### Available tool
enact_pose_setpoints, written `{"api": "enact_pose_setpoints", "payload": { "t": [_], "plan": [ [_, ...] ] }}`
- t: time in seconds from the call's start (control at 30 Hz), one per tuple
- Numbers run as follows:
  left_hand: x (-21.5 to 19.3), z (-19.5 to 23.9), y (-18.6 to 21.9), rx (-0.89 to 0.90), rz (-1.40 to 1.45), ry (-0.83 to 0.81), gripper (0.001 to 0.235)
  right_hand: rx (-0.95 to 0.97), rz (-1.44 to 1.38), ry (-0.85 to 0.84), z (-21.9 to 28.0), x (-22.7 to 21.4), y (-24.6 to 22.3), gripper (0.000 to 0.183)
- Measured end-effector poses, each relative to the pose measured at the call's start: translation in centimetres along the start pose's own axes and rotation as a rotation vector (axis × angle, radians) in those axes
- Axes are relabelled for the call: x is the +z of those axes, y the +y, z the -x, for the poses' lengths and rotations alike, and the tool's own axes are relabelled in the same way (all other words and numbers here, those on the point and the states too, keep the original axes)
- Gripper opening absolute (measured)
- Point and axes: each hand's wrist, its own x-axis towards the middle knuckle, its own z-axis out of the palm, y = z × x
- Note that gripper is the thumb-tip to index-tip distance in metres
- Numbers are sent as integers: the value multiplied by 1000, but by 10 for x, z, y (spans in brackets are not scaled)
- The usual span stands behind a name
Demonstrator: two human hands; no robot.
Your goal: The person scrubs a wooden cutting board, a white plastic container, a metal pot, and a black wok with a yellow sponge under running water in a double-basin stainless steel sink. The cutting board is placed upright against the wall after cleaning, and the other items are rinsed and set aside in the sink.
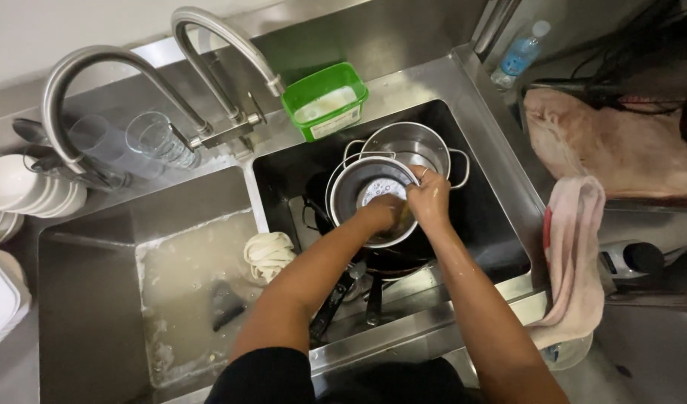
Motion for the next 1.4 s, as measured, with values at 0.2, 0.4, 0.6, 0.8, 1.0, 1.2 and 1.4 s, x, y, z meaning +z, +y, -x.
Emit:
{"api": "enact_pose_setpoints", "payload": {
  "t": [0.2,0.4,0.6,0.8,1.0,1.2,1.4],
  "plan": [
    [-52,-6,-1,-209,-405,-323,61,-54,52,-61,10,-6,-25,42],
    [-20,21,-14,531,-258,503,32,-82,-24,5,6,-1,-17,45],
    [-123,103,43,-61,764,28,41,-210,192,-97,-25,-4,-1,45],
    [-126,57,-37,781,-306,1049,28,-363,472,-335,-54,-5,-41,45],
    [-110,68,8,133,-600,-88,48,-431,550,-347,-44,-3,-57,39],
    [-116,114,53,4,1432,153,56,-327,394,-231,-33,-8,-31,53],
    [-165,144,-5,483,-11,212,27,-383,283,-335,-45,-21,-27,52]
  ]
}}
